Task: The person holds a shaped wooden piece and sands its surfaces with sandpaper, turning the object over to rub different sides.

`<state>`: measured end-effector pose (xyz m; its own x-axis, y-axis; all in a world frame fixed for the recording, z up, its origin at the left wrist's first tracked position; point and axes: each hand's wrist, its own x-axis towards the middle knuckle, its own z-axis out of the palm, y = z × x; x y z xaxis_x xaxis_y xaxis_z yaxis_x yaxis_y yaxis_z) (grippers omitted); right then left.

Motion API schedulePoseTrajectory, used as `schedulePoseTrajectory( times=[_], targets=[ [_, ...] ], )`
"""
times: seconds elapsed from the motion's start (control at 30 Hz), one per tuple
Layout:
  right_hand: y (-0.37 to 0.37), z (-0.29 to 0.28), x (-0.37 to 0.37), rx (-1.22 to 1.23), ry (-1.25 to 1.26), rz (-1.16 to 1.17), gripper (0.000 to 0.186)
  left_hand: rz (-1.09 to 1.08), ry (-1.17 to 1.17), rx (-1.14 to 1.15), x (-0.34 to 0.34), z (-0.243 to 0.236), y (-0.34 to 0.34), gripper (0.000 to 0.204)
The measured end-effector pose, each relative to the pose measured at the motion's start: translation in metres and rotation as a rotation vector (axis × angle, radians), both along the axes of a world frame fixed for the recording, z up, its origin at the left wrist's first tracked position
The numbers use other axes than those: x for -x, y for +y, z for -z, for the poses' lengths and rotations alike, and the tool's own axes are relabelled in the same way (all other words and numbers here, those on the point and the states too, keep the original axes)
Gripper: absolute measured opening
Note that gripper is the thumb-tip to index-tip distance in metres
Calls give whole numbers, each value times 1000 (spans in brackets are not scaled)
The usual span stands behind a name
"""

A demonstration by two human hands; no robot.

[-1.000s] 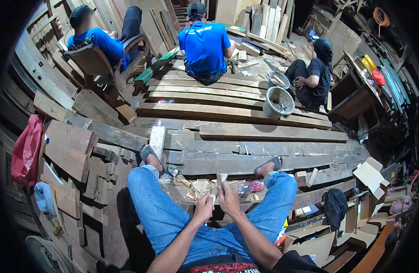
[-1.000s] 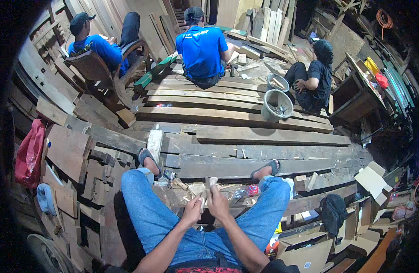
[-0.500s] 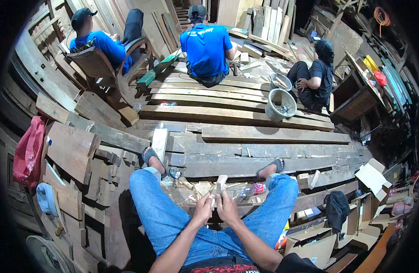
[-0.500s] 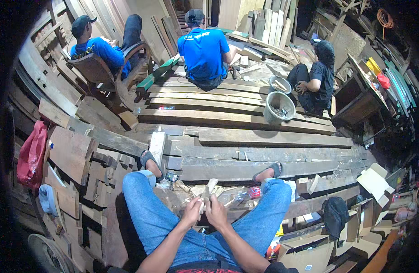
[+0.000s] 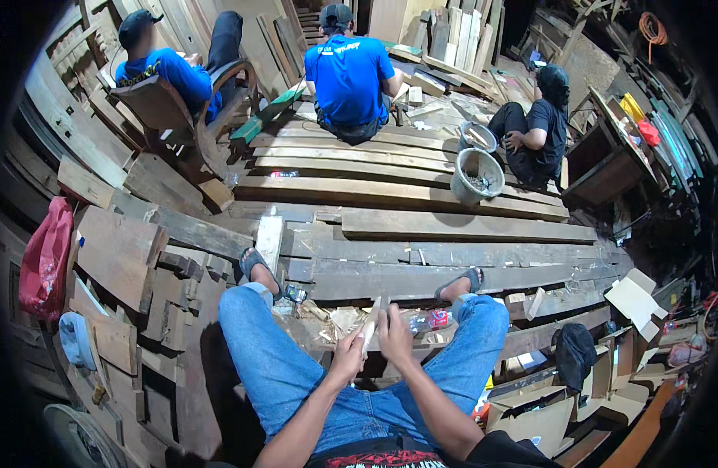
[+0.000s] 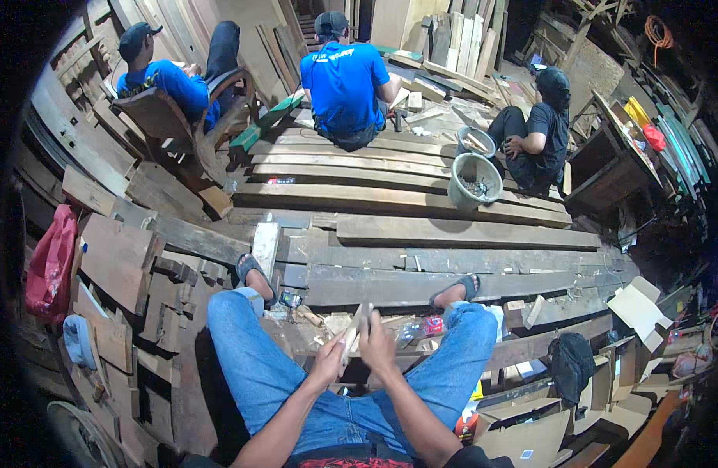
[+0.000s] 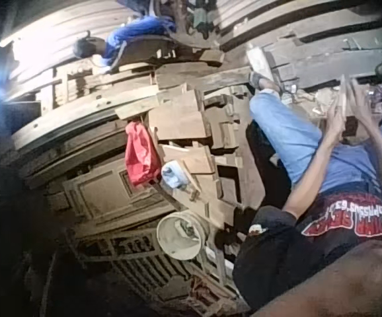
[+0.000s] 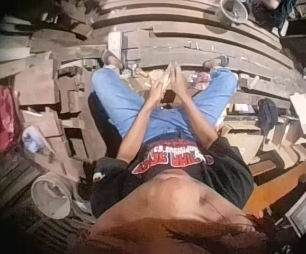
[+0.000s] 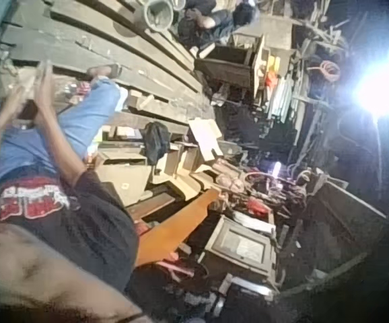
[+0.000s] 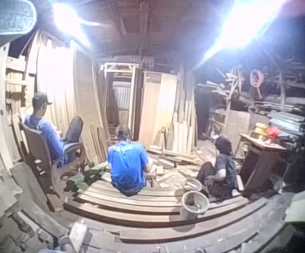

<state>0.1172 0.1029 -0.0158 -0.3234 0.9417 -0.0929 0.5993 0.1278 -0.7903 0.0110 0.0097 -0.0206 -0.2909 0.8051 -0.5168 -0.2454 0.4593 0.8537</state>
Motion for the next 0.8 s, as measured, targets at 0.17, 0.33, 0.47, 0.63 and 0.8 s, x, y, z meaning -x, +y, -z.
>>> schedulePoseTrajectory(
  times=[0.17, 0.33, 0.47, 0.63, 0.8],
  targets=[
    [-23, 16, -1, -42, 60, -69, 25, -57, -30, 2, 3, 9, 2, 43],
    [-2, 14, -6, -42, -11, -4, 30, 2, -42, 48, 0, 5, 0, 42],
    [-16, 9, 0, 8, 51, -83, 25, -67, -90, -50, 4, 2, 2, 43],
    [-5, 14, -6, -51, 38, -51, 23, 0, -4, 13, 0, -3, 0, 44],
    [-2, 8, 7, -20, 45, -41, 26, -59, -66, 76, 4, -18, 5, 45]
  ],
)
